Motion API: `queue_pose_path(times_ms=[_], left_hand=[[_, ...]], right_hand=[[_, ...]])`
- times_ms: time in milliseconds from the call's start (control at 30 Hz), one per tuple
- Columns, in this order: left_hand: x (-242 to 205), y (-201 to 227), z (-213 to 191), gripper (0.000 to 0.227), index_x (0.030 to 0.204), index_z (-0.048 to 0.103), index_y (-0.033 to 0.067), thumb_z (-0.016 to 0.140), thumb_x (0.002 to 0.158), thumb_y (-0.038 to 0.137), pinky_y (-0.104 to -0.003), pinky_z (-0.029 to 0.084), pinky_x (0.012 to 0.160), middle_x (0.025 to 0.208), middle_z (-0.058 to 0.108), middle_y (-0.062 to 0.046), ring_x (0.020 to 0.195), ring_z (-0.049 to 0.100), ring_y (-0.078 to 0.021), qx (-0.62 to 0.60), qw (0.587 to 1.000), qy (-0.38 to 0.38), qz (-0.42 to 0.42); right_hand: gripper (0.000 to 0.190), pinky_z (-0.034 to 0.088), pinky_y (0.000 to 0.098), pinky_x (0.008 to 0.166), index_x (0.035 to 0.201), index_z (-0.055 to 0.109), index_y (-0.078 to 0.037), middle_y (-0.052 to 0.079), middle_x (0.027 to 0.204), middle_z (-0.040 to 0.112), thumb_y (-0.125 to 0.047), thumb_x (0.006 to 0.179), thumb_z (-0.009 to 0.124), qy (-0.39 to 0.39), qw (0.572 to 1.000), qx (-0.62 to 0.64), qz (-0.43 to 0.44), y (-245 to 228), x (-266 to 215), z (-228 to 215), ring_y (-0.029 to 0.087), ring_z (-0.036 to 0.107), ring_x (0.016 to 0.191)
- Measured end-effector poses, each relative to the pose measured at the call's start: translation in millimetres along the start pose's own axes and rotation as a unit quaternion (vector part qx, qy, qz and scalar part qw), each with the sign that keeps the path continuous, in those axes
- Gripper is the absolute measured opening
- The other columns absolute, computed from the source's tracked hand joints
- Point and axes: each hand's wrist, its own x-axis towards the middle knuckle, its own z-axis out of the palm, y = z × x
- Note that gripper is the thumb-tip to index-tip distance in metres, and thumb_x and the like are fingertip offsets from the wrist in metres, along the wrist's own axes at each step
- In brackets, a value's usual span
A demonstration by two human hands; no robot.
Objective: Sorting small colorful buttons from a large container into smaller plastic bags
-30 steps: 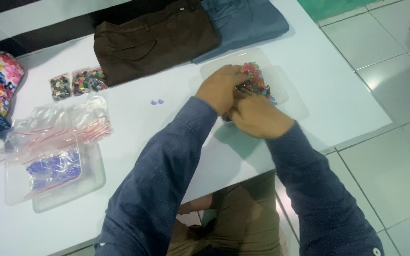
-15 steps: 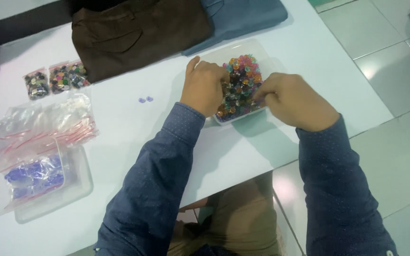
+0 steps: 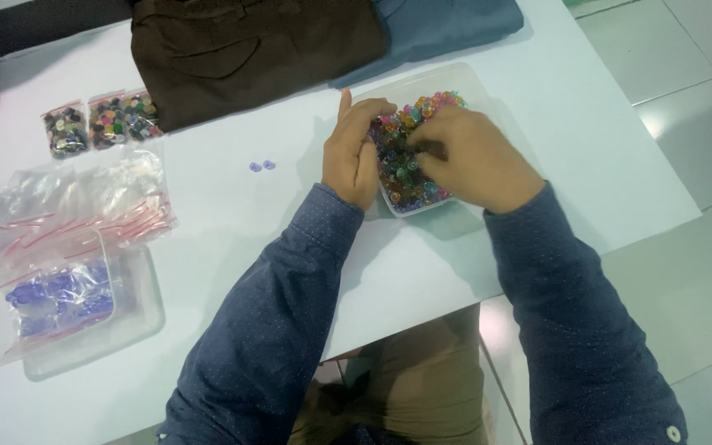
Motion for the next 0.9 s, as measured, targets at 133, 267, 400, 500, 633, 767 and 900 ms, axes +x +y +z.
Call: queue_pose_path(times_ms=[133, 267, 400, 500, 633, 767, 900], left_hand=[[0.7, -1.1, 0.0, 0.047, 0.121, 0.065, 0.0061, 0.03, 0.091, 0.0, -0.051, 0.014, 0.128, 0.115, 0.072, -0.011, 0.125, 0.062, -0.0293, 0.013, 1.0, -0.004, 0.005], [0.2, -0.8, -0.2, 0.045, 0.119, 0.066, 0.0057, 0.032, 0.091, 0.001, -0.05, 0.016, 0.127, 0.11, 0.072, -0.011, 0.121, 0.064, -0.0303, 0.021, 1.0, -0.003, 0.009], [1.4, -3.9, 1.8, 0.045, 0.116, 0.068, 0.0088, 0.033, 0.09, 0.001, -0.049, 0.017, 0.127, 0.105, 0.074, -0.007, 0.118, 0.066, -0.0272, 0.015, 1.0, 0.007, 0.006], [1.8, -1.8, 2.5, 0.044, 0.116, 0.068, 0.0082, 0.034, 0.089, 0.001, -0.048, 0.019, 0.127, 0.105, 0.073, -0.009, 0.117, 0.066, -0.0272, 0.012, 1.0, 0.009, 0.0], [3.9, 5.8, -0.8, 0.044, 0.116, 0.068, 0.0082, 0.034, 0.088, 0.001, -0.049, 0.018, 0.127, 0.103, 0.074, -0.009, 0.114, 0.068, -0.0273, 0.009, 1.0, 0.015, -0.004], [6.9, 17.6, -4.4, 0.042, 0.109, 0.063, 0.0021, 0.033, 0.08, -0.001, -0.063, 0.025, 0.126, 0.1, 0.069, -0.013, 0.097, 0.067, -0.0288, 0.038, 0.999, -0.022, -0.007], [7.1, 16.4, -4.0, 0.042, 0.111, 0.063, 0.0029, 0.033, 0.081, -0.001, -0.063, 0.025, 0.126, 0.1, 0.069, -0.013, 0.097, 0.067, -0.0292, 0.04, 0.999, -0.024, -0.006]], right_hand=[[0.031, 0.057, 0.0403, 0.076, 0.117, 0.075, -0.001, 0.019, 0.099, 0.067, -0.006, 0.087, 0.069, -0.009, 0.999, 0.004, -0.036, 0.1, 16.7, 20.6, 0.032, 0.067, 0.092], [0.03, 0.058, 0.0413, 0.077, 0.112, 0.077, -0.003, 0.015, 0.098, 0.066, -0.003, 0.083, 0.071, -0.004, 0.996, -0.08, -0.045, 21.4, 28.9, 39.1, 0.032, 0.069, 0.092], [0.027, 0.058, 0.0407, 0.078, 0.116, 0.078, -0.004, 0.017, 0.097, 0.068, -0.003, 0.09, 0.068, 0.014, 0.997, -0.078, 0.006, 24.2, 22.9, 23.9, 0.033, 0.07, 0.091], [0.026, 0.059, 0.0449, 0.077, 0.116, 0.077, 0.001, 0.022, 0.097, 0.07, 0.002, 0.091, 0.07, 0.032, 0.997, -0.066, 0.018, 27.4, 16.3, 8.2, 0.04, 0.072, 0.093], [0.034, 0.058, 0.0463, 0.079, 0.124, 0.073, 0.004, 0.025, 0.101, 0.069, 0.004, 0.091, 0.07, 0.05, 0.998, -0.028, 0.016, 30.2, 9.4, -0.4, 0.042, 0.07, 0.096], [0.033, 0.05, 0.0484, 0.081, 0.124, 0.074, -0.003, 0.019, 0.108, 0.067, -0.007, 0.093, 0.064, 0.092, 0.995, -0.026, 0.005, 44.6, 10.0, 9.5, 0.037, 0.065, 0.088], [0.037, 0.052, 0.0499, 0.075, 0.123, 0.076, -0.01, 0.018, 0.109, 0.068, -0.012, 0.088, 0.065, 0.088, 0.992, -0.093, 0.021, 48.8, 16.5, 18.8, 0.04, 0.065, 0.094]])
